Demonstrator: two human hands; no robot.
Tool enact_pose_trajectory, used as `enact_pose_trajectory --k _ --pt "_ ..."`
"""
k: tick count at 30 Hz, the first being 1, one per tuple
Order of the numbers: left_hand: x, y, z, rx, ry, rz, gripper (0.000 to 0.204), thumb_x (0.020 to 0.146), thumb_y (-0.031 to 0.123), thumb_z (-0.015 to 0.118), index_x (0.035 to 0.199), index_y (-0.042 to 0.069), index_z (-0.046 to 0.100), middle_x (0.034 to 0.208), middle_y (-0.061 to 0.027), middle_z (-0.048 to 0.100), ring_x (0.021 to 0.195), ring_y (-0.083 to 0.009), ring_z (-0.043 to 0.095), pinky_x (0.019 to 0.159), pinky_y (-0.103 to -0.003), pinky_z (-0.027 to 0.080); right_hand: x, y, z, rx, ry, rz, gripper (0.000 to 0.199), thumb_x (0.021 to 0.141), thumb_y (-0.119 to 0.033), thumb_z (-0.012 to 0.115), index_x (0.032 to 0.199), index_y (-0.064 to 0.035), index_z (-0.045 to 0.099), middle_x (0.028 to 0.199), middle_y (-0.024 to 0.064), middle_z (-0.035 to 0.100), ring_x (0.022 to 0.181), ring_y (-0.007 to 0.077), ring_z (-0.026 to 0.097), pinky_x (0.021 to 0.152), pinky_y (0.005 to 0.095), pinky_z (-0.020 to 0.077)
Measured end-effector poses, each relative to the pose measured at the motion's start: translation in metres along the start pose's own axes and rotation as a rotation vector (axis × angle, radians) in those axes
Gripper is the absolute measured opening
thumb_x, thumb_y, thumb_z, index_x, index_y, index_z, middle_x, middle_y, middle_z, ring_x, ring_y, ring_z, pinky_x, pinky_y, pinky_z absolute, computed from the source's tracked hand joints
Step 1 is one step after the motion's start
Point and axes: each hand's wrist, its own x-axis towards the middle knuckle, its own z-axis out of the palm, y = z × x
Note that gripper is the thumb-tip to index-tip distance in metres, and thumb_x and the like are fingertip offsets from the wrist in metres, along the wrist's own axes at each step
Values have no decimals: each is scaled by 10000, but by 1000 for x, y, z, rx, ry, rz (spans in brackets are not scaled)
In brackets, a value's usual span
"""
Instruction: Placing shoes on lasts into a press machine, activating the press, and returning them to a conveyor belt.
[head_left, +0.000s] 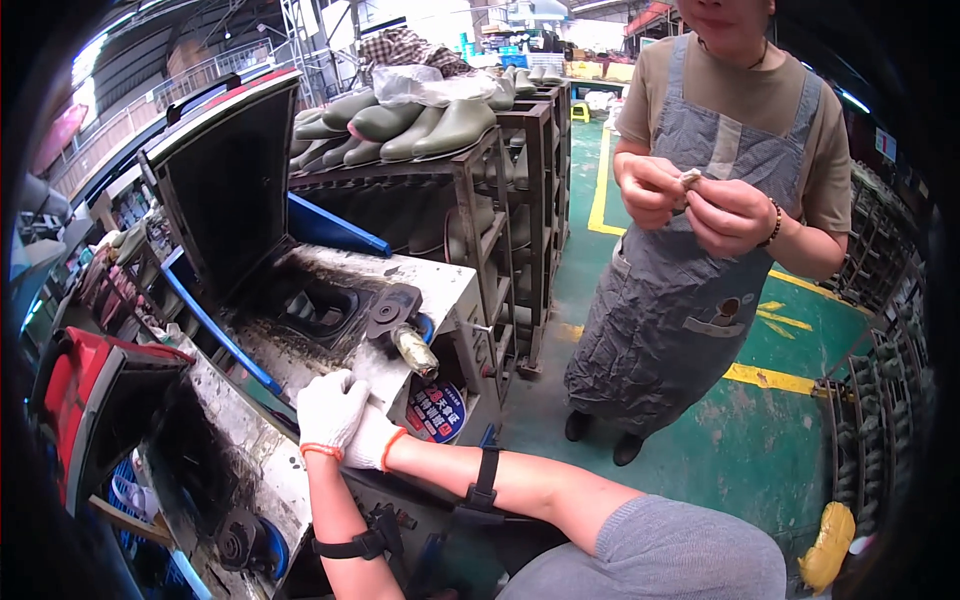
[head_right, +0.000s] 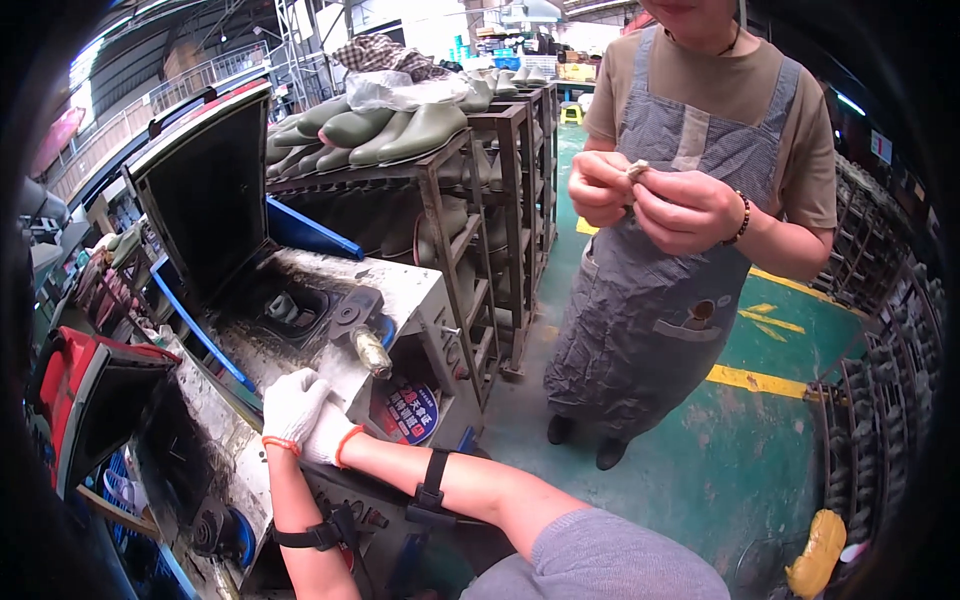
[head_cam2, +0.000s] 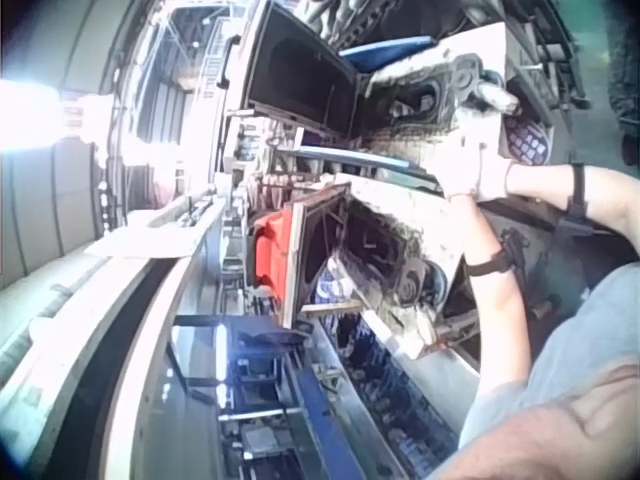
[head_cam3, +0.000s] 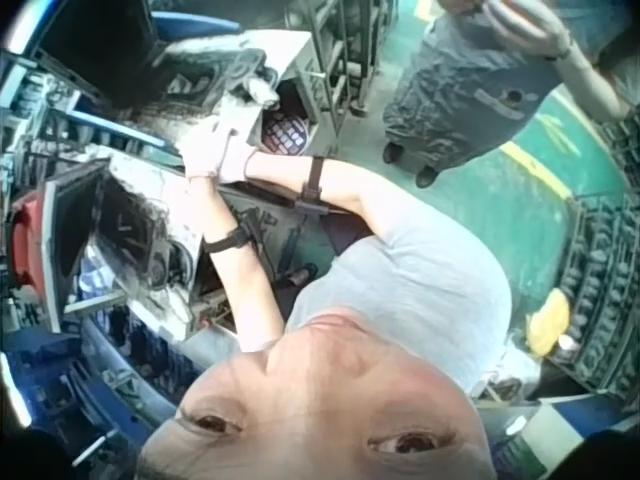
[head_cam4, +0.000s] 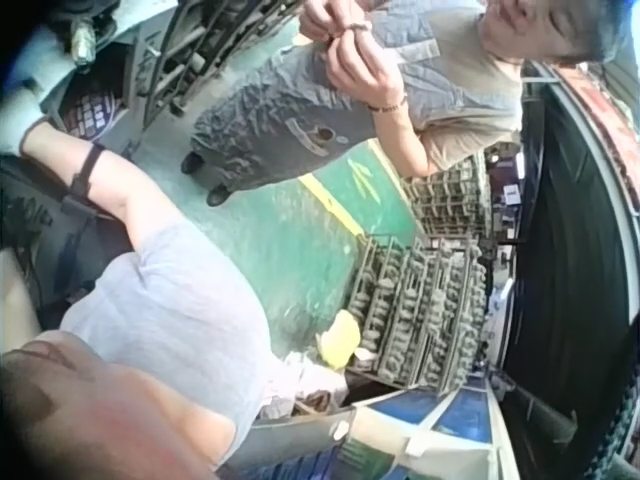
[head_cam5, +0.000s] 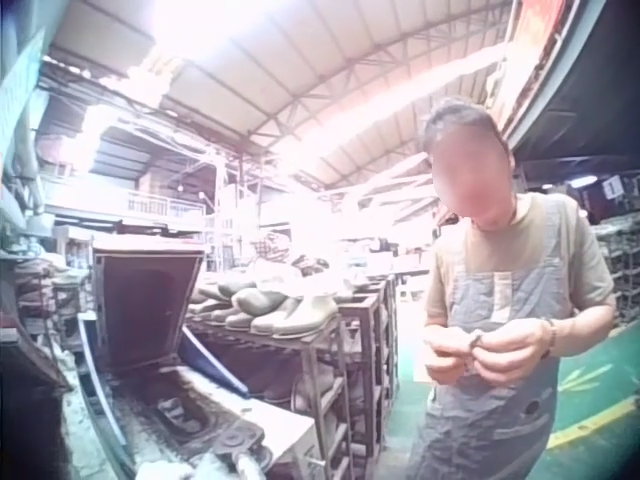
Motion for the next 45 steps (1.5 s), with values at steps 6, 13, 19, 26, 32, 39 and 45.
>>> enact_pose_trajectory --k 6,13,19,26,32,39,45 --pt "-1 5 4 -37 45 17 335 865 379 667 856 57 761 884 -197 745 868 -392 711 821 -484 547 -3 7 5 -56 -15 -21 446 968 -309 554 1304 -21 609 1339 247 624 1273 397 562 1119 505 407" --pt "-7 3 0 -10 93 27 314 858 345 651 861 57 775 890 -197 750 873 -390 715 829 -481 550 -8 -1 2 -22 -10 -13 434 973 -313 560 1301 -32 605 1308 238 628 1270 387 559 1118 475 416" --pt "0 4 5 -4 162 27 301 854 320 660 834 39 765 865 -198 741 823 -388 700 810 -487 539 -9 17 18 66 53 21 515 938 -334 612 1353 -32 573 1355 247 594 1300 396 542 1124 478 414" --pt "-2 4 4 3 145 11 302 875 340 674 811 52 738 849 -185 736 830 -379 687 797 -497 527 -9 16 20 116 63 9 551 930 -349 628 1389 -52 558 1389 245 577 1334 397 518 1137 491 398" --pt "-2 3 5 -31 150 26 305 868 325 660 849 41 769 866 -198 744 844 -389 702 823 -485 536 -7 13 13 114 9 43 565 930 -351 627 1399 -45 550 1398 238 576 1352 398 508 1154 484 384" --pt "-5 2 3 -11 123 -9 320 885 351 658 870 54 776 890 -199 749 857 -386 715 819 -476 549 -4 8 6 190 -71 40 546 942 -340 607 1391 -34 551 1408 249 570 1356 403 507 1175 472 370" --pt "-2 2 5 -59 99 -55 336 888 374 664 913 67 797 925 -202 757 881 -391 728 837 -467 563 -4 13 13 84 90 2 500 916 -366 670 1304 -56 618 1290 234 649 1232 397 592 1106 483 442"
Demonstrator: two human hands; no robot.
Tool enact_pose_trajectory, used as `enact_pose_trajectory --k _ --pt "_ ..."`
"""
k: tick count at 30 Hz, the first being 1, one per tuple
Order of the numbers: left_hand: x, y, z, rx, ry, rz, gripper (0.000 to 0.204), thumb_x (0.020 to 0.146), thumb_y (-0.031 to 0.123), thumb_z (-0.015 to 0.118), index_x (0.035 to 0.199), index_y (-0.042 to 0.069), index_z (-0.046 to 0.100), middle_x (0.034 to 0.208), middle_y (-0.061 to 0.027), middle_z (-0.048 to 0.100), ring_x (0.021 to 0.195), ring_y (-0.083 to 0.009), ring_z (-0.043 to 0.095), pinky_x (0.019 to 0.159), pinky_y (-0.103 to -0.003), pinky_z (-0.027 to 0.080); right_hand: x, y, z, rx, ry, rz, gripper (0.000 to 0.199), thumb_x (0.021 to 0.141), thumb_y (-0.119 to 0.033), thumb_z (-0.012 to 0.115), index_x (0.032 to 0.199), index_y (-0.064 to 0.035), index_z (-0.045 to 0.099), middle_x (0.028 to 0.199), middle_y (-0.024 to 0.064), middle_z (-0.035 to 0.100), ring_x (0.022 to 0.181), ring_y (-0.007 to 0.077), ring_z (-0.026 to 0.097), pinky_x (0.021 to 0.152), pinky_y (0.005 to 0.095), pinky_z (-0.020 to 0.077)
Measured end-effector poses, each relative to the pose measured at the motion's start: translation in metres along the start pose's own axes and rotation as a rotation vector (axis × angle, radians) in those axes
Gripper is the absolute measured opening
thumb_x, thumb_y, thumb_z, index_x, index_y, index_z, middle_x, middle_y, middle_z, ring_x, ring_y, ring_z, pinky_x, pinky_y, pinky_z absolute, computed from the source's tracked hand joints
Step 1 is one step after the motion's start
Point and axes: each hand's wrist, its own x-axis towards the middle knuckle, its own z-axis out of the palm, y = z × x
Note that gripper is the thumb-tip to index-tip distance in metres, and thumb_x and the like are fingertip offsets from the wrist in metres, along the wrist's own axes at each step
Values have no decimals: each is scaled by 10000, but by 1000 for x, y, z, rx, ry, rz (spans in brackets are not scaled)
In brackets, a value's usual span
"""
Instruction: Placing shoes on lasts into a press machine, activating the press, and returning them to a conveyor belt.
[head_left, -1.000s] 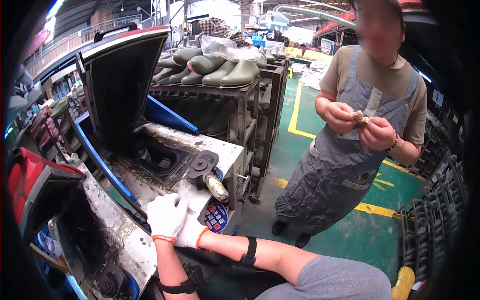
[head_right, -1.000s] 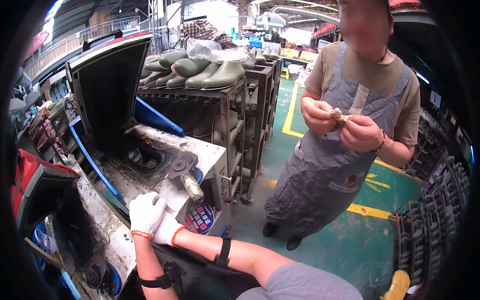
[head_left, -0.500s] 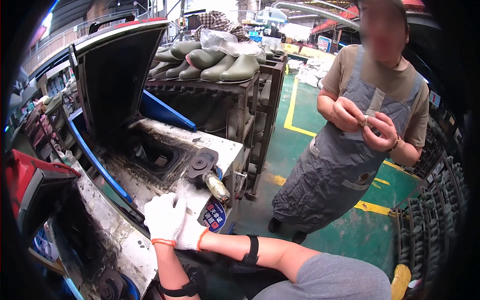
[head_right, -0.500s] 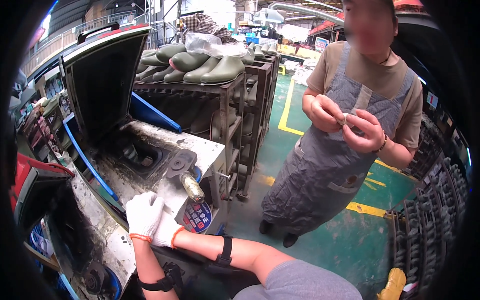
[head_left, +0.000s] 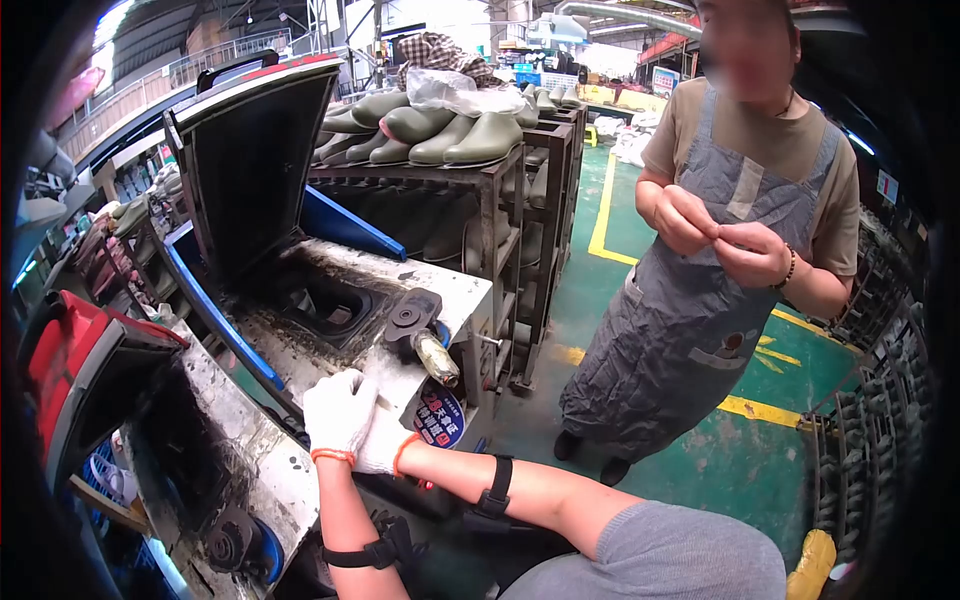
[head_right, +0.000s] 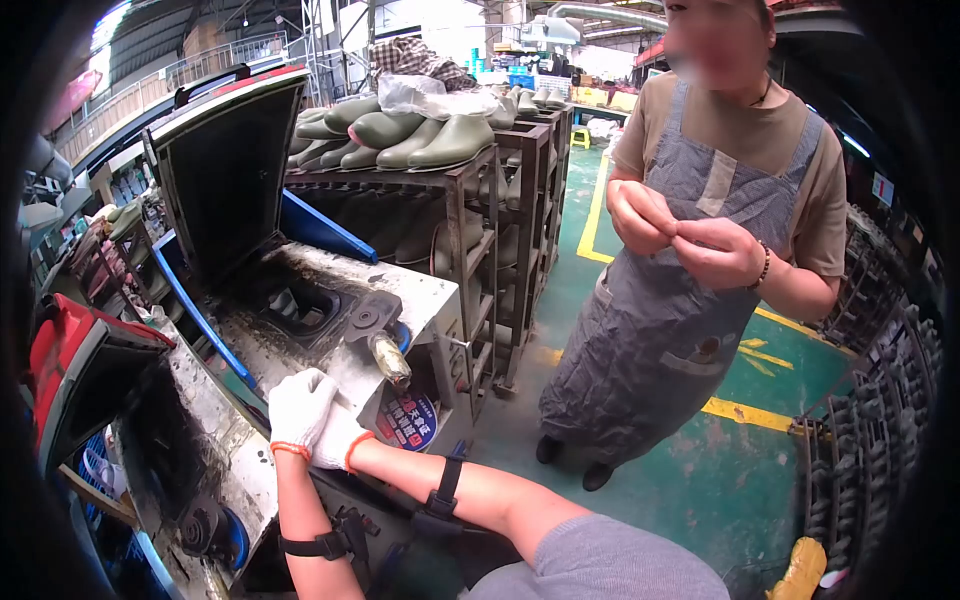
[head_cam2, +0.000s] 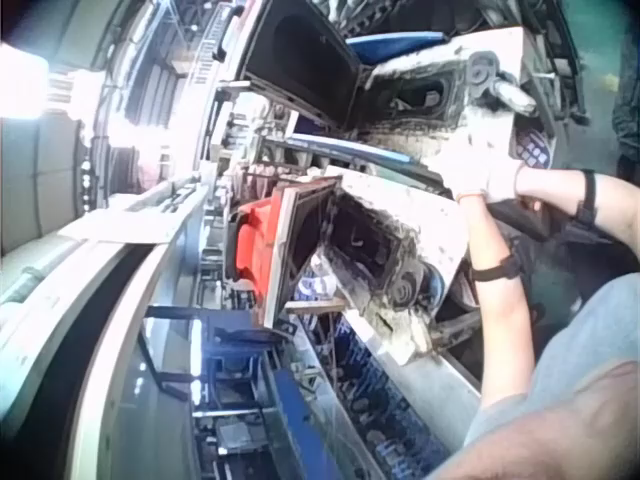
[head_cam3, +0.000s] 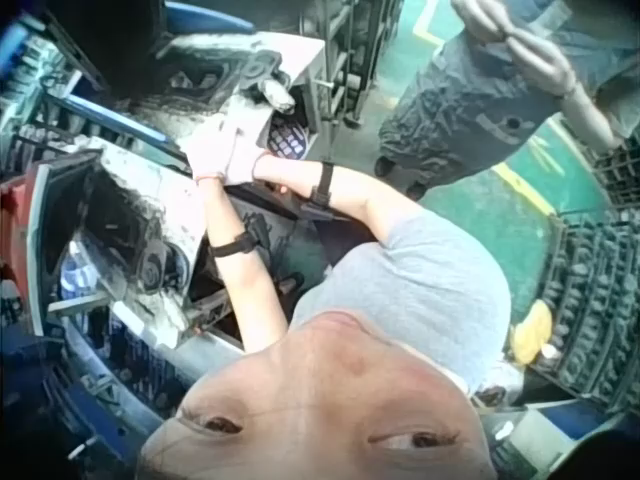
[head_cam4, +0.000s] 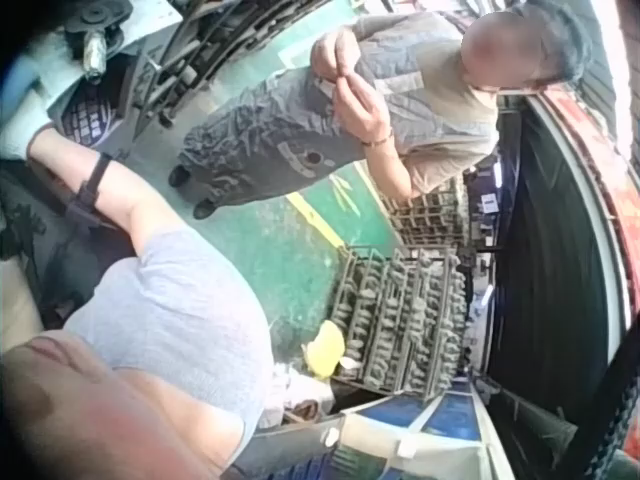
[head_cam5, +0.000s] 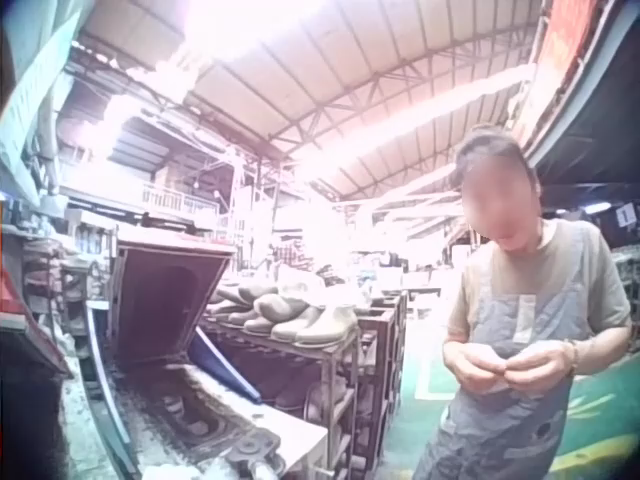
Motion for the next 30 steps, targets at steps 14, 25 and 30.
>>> enact_pose_trajectory --k 14,25,30 --pt "1 -3 1 -2 -14 -55 392 897 445 651 867 78 787 859 -198 744 826 -400 730 777 -469 561 5 -7 -8 39 -104 17 489 919 -340 633 1317 -56 609 1342 229 618 1300 385 546 1149 455 399" --pt "-1 -7 5 -23 18 -25 417 903 432 647 780 42 727 802 -227 708 771 -415 707 731 -491 536 1 -10 -13 111 -74 68 475 913 -322 654 1293 -40 616 1326 245 629 1282 400 564 1139 456 417" --pt "-1 -4 2 -50 13 -32 409 899 422 659 772 39 724 793 -223 706 759 -411 703 723 -490 531 2 -12 -17 131 -87 54 483 907 -327 663 1289 -36 615 1330 252 623 1283 401 562 1137 457 419"
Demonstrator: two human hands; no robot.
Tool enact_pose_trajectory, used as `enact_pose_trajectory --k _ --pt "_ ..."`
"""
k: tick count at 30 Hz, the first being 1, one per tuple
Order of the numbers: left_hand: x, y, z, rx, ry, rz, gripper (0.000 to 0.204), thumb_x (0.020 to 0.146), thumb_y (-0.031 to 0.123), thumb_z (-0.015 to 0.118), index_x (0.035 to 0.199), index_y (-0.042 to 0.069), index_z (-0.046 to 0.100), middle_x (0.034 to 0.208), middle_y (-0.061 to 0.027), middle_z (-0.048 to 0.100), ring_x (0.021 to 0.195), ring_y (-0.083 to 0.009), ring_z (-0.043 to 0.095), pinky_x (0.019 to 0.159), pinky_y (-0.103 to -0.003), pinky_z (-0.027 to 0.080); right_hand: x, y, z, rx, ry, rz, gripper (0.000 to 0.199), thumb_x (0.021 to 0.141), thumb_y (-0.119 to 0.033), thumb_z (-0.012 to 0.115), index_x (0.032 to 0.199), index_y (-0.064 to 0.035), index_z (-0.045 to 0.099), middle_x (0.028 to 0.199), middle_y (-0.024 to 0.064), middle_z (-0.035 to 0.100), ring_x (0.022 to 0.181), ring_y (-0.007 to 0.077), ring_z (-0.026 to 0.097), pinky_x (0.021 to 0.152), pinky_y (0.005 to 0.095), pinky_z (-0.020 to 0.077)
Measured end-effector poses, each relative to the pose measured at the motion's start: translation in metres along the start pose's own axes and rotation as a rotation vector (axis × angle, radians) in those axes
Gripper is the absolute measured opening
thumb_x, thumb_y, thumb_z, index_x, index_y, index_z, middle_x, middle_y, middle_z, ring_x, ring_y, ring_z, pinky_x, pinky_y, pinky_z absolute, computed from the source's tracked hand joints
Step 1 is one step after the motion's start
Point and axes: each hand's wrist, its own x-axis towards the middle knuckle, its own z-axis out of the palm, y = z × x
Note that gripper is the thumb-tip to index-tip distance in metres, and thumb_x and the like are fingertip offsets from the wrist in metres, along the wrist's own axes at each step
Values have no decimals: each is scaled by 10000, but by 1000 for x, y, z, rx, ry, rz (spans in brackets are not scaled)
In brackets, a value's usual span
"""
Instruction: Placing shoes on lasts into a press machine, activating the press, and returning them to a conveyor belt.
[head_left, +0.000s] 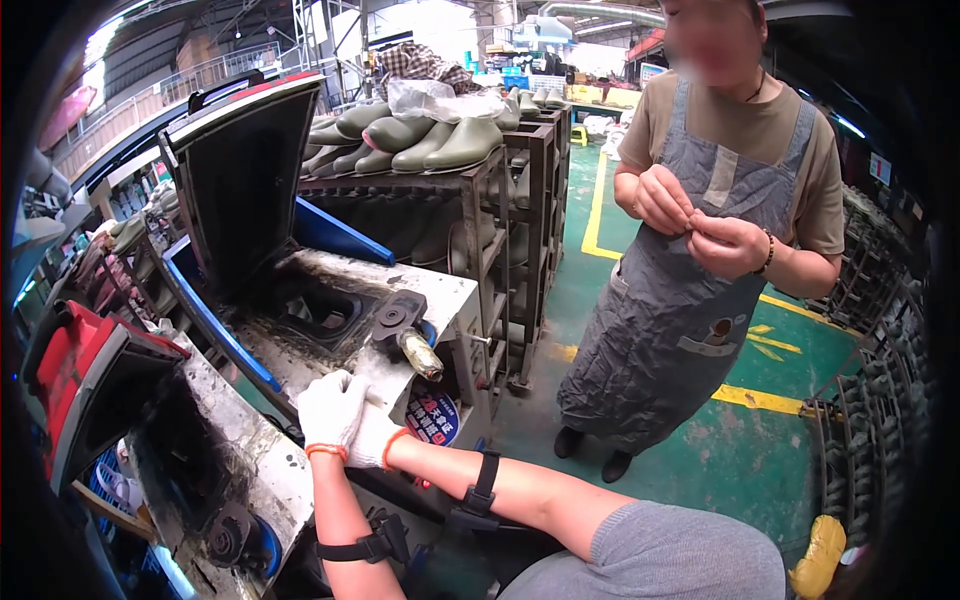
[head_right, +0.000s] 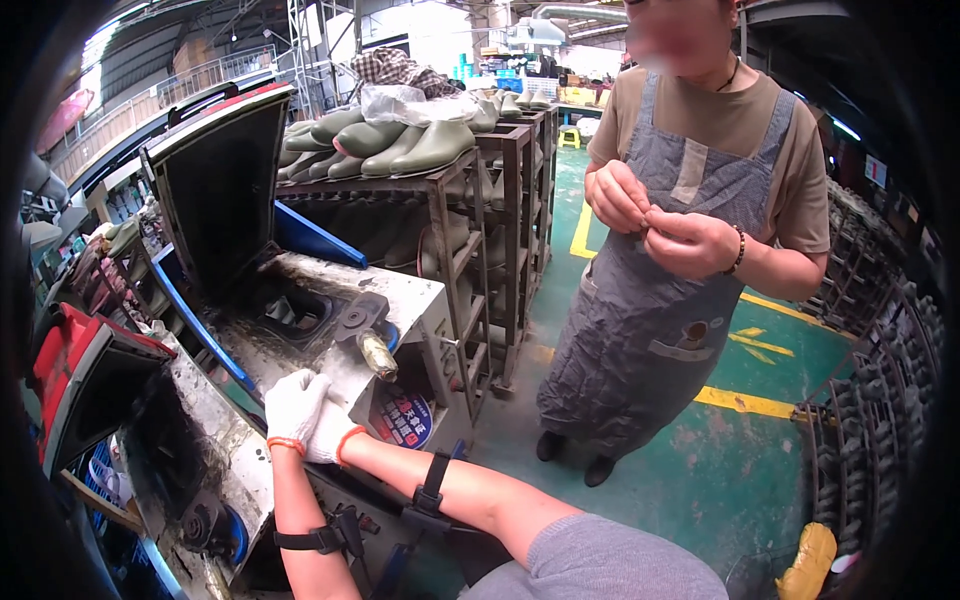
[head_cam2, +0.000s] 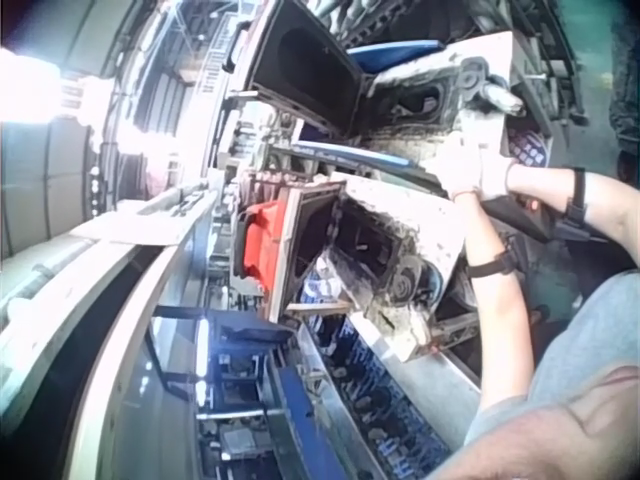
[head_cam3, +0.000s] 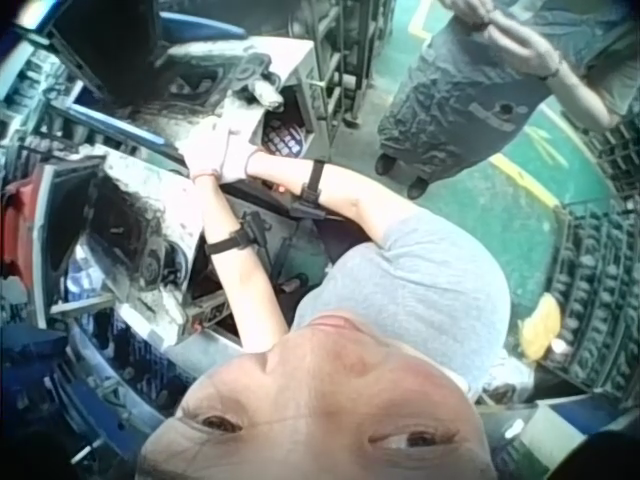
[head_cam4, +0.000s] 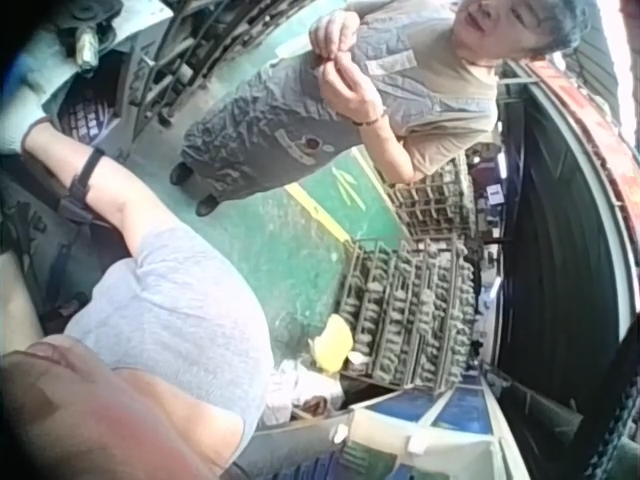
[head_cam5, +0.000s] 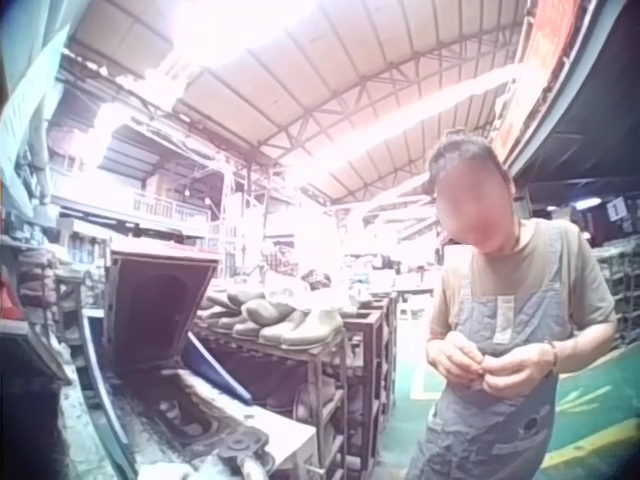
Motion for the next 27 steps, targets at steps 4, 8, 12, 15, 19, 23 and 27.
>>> enact_pose_trajectory --k 4,8,12,15,19,23,27 --pt "0 2 1 5 19 12 418 901 428 661 762 38 725 769 -221 699 743 -409 698 713 -490 527 1 2 -1 -20 -37 39 502 906 -329 660 1307 -33 601 1337 260 613 1283 410 559 1137 461 418" --pt "-2 -2 1 4 51 17 424 903 425 668 748 33 717 750 -227 687 740 -411 693 712 -487 526 1 -1 2 23 -25 62 543 906 -332 660 1352 -33 576 1363 269 593 1291 420 553 1140 471 417" --pt "-1 0 2 -13 43 18 412 896 406 684 736 27 710 733 -230 677 719 -419 683 699 -487 519 3 3 4 -75 -17 23 548 906 -336 664 1349 -27 575 1366 270 592 1298 419 552 1132 472 425" --pt "-3 -1 1 -21 78 32 418 901 405 679 730 24 704 728 -230 674 707 -418 679 691 -487 515 2 1 2 -30 -55 40 546 906 -338 663 1343 -23 576 1371 269 592 1304 417 549 1132 469 425" --pt "-3 4 -1 -40 83 27 421 903 404 676 728 22 700 732 -230 676 709 -418 680 692 -489 514 2 4 4 15 -19 34 538 908 -335 658 1336 -19 579 1364 263 595 1308 413 547 1144 466 414" --pt "-4 2 -2 -25 62 10 415 903 400 671 737 20 704 741 -230 678 716 -419 680 697 -488 514 1 -1 1 8 -31 34 534 909 -331 657 1334 -18 580 1358 258 597 1319 404 539 1153 465 403" --pt "-3 4 -1 -43 63 29 410 905 392 664 743 18 704 753 -232 680 719 -418 680 699 -485 513 -1 7 11 -45 96 -55 529 914 -327 650 1336 -15 579 1361 259 592 1322 403 533 1159 460 394"
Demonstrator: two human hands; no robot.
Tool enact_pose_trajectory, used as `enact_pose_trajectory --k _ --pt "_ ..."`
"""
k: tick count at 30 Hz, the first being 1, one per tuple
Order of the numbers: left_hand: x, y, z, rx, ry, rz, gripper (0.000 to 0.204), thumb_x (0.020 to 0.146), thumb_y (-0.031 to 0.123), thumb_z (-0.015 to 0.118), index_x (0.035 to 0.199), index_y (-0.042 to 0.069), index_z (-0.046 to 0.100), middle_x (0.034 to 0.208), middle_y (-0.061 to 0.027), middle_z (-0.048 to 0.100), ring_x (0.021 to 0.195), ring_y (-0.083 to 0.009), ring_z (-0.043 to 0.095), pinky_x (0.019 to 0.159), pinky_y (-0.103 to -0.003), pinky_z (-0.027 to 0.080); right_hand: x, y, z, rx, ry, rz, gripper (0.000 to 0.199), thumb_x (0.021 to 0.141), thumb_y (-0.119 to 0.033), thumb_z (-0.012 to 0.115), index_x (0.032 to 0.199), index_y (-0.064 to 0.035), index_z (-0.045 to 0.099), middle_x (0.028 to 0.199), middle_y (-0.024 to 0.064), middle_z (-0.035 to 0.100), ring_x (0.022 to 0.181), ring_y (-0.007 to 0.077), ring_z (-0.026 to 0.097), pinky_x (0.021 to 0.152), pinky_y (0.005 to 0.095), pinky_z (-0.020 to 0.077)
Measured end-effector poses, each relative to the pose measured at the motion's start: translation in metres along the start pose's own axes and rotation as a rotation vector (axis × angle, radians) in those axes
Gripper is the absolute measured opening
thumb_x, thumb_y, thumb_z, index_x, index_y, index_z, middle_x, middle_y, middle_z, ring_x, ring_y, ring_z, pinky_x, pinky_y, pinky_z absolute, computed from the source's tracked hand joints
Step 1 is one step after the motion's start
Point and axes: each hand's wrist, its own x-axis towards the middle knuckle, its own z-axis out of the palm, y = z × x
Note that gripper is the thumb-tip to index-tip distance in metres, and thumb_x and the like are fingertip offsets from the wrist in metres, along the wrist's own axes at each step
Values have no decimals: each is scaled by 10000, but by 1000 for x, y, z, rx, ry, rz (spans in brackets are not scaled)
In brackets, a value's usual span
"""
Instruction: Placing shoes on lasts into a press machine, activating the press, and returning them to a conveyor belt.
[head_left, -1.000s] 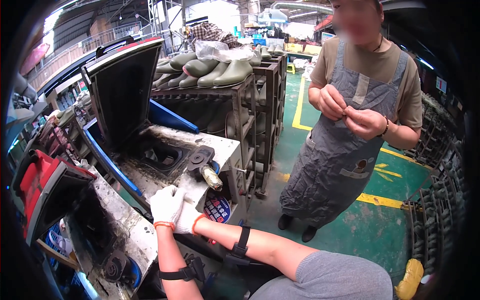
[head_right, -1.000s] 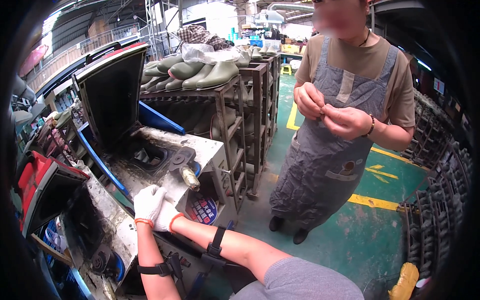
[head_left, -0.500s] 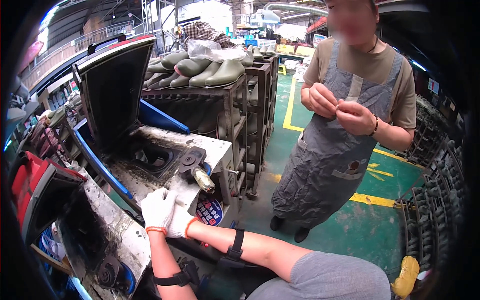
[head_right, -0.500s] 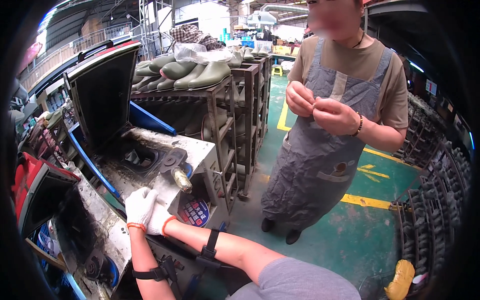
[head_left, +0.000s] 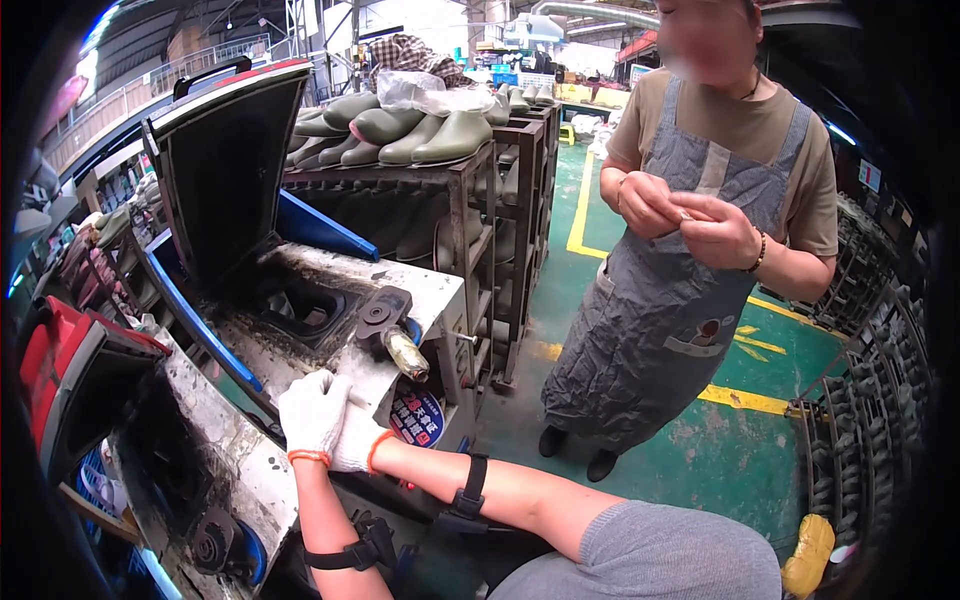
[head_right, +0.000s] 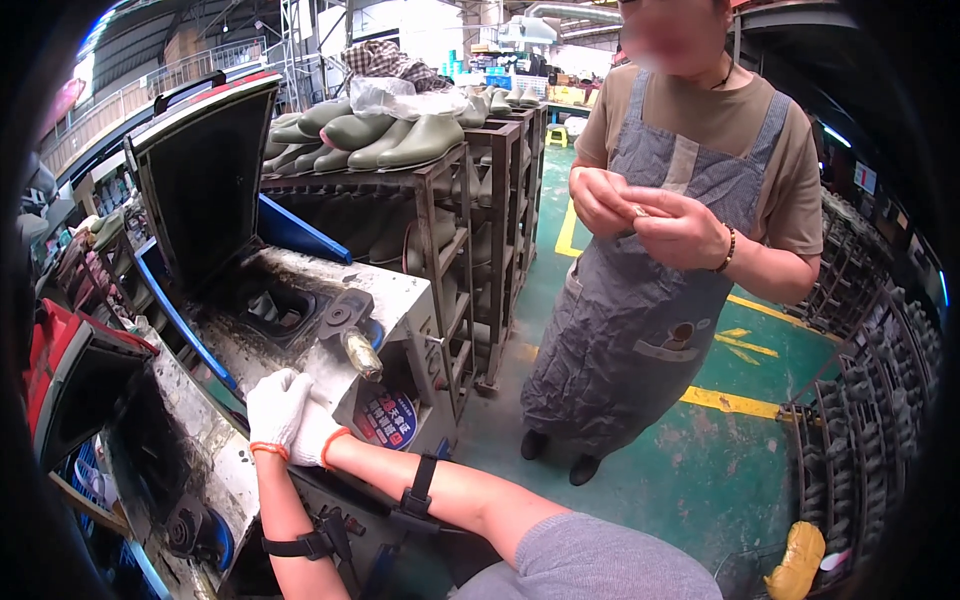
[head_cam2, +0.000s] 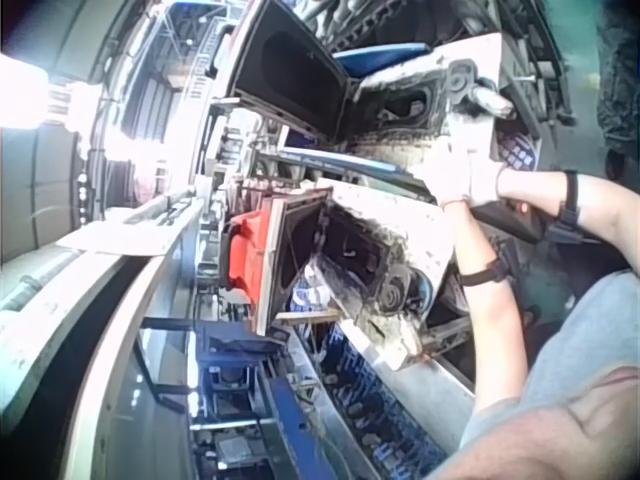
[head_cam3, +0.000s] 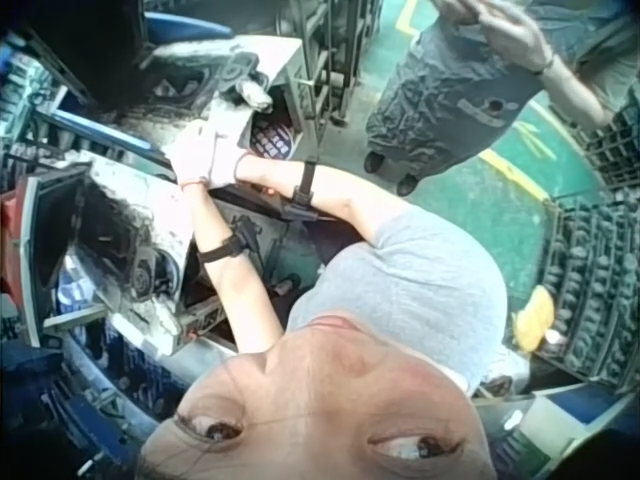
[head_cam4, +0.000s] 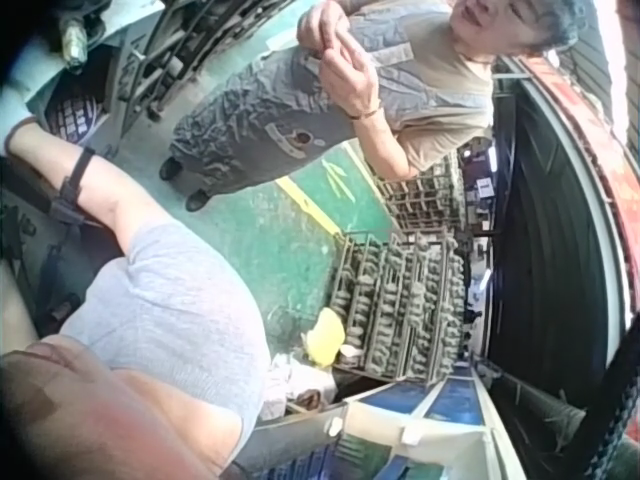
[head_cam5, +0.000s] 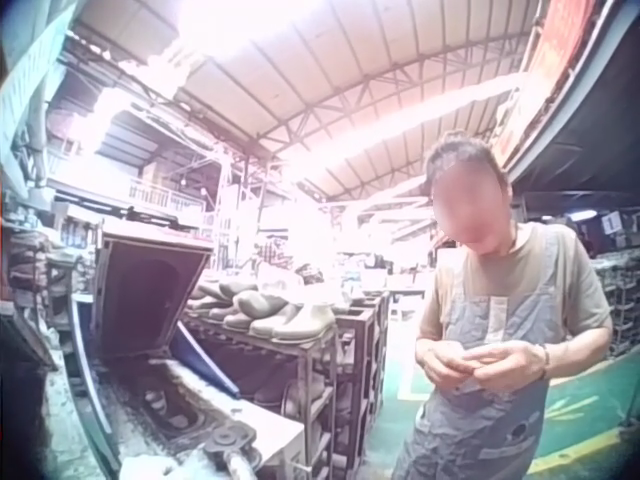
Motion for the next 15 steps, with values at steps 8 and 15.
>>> enact_pose_trajectory --k 8,15 --pt "-3 -3 -4 5 -26 -37 394 903 382 663 759 18 710 769 -233 686 736 -415 686 711 -484 519 2 -14 -12 12 -150 88 514 930 -311 631 1348 -16 573 1378 261 582 1339 407 519 1175 462 375" --pt "-3 -6 -8 -24 -20 -32 384 907 378 670 784 17 717 764 -226 688 728 -409 688 705 -484 516 9 -9 -1 70 -142 54 483 926 -317 632 1303 -16 602 1314 259 623 1276 396 573 1128 457 427"
